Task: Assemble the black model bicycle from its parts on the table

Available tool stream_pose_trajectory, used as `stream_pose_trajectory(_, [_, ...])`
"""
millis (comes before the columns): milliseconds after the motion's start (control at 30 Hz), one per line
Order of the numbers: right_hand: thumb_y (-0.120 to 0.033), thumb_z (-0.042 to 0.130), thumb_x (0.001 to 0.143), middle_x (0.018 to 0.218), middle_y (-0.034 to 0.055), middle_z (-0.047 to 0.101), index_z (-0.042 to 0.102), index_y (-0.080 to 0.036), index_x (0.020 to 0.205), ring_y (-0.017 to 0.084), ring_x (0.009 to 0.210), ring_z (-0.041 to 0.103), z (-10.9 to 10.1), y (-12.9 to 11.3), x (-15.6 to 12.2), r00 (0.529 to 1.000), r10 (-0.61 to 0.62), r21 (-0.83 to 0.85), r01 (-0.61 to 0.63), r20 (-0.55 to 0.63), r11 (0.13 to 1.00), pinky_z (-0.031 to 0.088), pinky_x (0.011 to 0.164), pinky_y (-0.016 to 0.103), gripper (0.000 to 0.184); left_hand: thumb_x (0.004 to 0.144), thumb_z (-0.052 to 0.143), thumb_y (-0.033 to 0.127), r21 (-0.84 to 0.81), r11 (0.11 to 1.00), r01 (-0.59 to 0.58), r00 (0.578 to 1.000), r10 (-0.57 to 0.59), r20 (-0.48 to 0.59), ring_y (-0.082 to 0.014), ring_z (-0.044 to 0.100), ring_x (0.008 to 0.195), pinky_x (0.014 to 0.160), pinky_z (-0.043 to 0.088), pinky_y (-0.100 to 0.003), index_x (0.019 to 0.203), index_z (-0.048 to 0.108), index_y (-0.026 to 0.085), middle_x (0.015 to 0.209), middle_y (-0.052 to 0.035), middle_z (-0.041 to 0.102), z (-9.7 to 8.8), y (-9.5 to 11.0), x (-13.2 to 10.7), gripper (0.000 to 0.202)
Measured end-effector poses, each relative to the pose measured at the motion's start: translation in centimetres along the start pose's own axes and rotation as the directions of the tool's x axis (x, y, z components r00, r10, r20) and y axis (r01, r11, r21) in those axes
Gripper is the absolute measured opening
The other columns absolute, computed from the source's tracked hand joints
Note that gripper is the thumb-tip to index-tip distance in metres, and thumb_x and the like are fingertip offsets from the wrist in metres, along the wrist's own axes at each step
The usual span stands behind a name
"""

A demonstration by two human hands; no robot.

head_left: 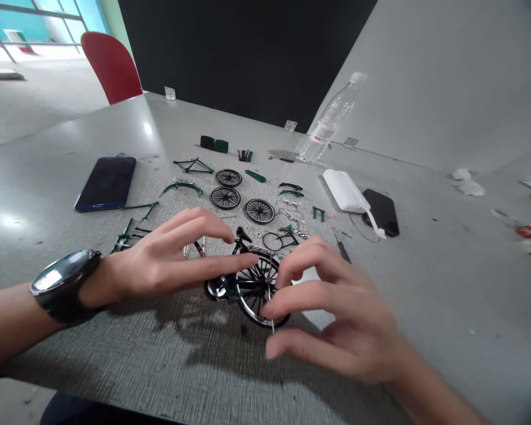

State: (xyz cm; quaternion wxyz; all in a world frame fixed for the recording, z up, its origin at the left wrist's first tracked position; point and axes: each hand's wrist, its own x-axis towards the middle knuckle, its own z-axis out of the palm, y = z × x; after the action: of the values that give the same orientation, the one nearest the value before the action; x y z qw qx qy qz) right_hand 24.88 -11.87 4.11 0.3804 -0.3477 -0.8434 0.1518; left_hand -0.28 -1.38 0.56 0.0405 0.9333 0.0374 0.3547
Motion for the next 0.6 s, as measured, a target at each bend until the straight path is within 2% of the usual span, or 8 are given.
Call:
stream_pose_trajectory(133, [-0.026, 0.078, 0.084, 0.089, 0.0006, 0.067, 0.071, -0.027, 0.098, 0.017, 0.086, 0.061, -0.28, 0.48, 0.03, 0.998, 0.065, 0.085, -0.065, -0.005, 0.994, 0.051, 0.077, 0.035, 0.017, 0.098, 0.056, 0.019, -0.021, 0.999, -0.038, 0.999, 0.038, -0.003, -0.0237, 0.063, 0.104, 0.089, 0.056, -0.04, 0.137, 0.061, 0.025, 0.106, -0.0113, 0.065, 0.15, -0.11, -0.21, 0.04])
stream_pose_trajectory(267, [-0.033, 0.079, 0.083, 0.095, 0.0021, 0.064, 0.073, -0.028, 0.105, 0.017, 0.089, 0.061, -0.67, 0.56, -0.04, 0.998, 0.037, 0.098, -0.042, 0.048, 0.994, 0.053, 0.079, 0.034, 0.023, 0.099, 0.055, 0.021, -0.062, 0.998, -0.021, 1.0, 0.021, -0.004, -0.0241, 0.061, 0.105, 0.091, 0.054, -0.041, 0.138, 0.061, 0.024, 0.109, -0.0121, 0.064, 0.39, -0.2, -0.51, 0.039])
stream_pose_trajectory(367, [-0.033, 0.08, 0.081, 0.095, 0.002, 0.063, 0.074, -0.028, 0.1, 0.015, 0.088, 0.062, -0.65, 0.33, -0.01, 0.997, 0.011, 0.105, -0.019, 0.079, 0.994, 0.055, 0.078, 0.031, 0.02, 0.099, 0.055, 0.023, -0.13, 0.991, -0.01, 1.0, 0.009, -0.005, -0.0239, 0.06, 0.103, 0.089, 0.055, -0.04, 0.136, 0.062, 0.023, 0.108, -0.0122, 0.062, 0.54, -0.27, -0.43, 0.038])
stream_pose_trajectory(500, [-0.028, 0.081, 0.08, 0.095, 0.0005, 0.065, 0.073, -0.026, 0.093, 0.012, 0.083, 0.064, -0.4, 0.46, -0.01, 0.998, 0.059, 0.199, -0.065, 0.036, 0.978, 0.055, 0.073, 0.026, 0.016, 0.097, 0.059, 0.023, -0.252, 0.966, 0.059, 0.998, -0.058, 0.009, -0.0201, 0.062, 0.096, 0.086, 0.056, -0.034, 0.125, 0.068, 0.019, 0.106, -0.0113, 0.06, 0.7, -0.18, 0.08, 0.029])
stream_pose_trajectory(600, [-0.029, 0.082, 0.079, 0.095, 0.0001, 0.069, 0.074, -0.026, 0.093, 0.012, 0.082, 0.066, -0.36, 0.59, -0.03, 0.995, 0.102, 0.294, -0.098, 0.003, 0.951, 0.056, 0.074, 0.027, 0.017, 0.097, 0.062, 0.03, -0.321, 0.936, 0.143, 0.99, -0.136, 0.044, -0.0175, 0.064, 0.091, 0.082, 0.056, -0.029, 0.117, 0.07, 0.017, 0.102, -0.0095, 0.06, 0.69, 0.09, 0.47, 0.026])
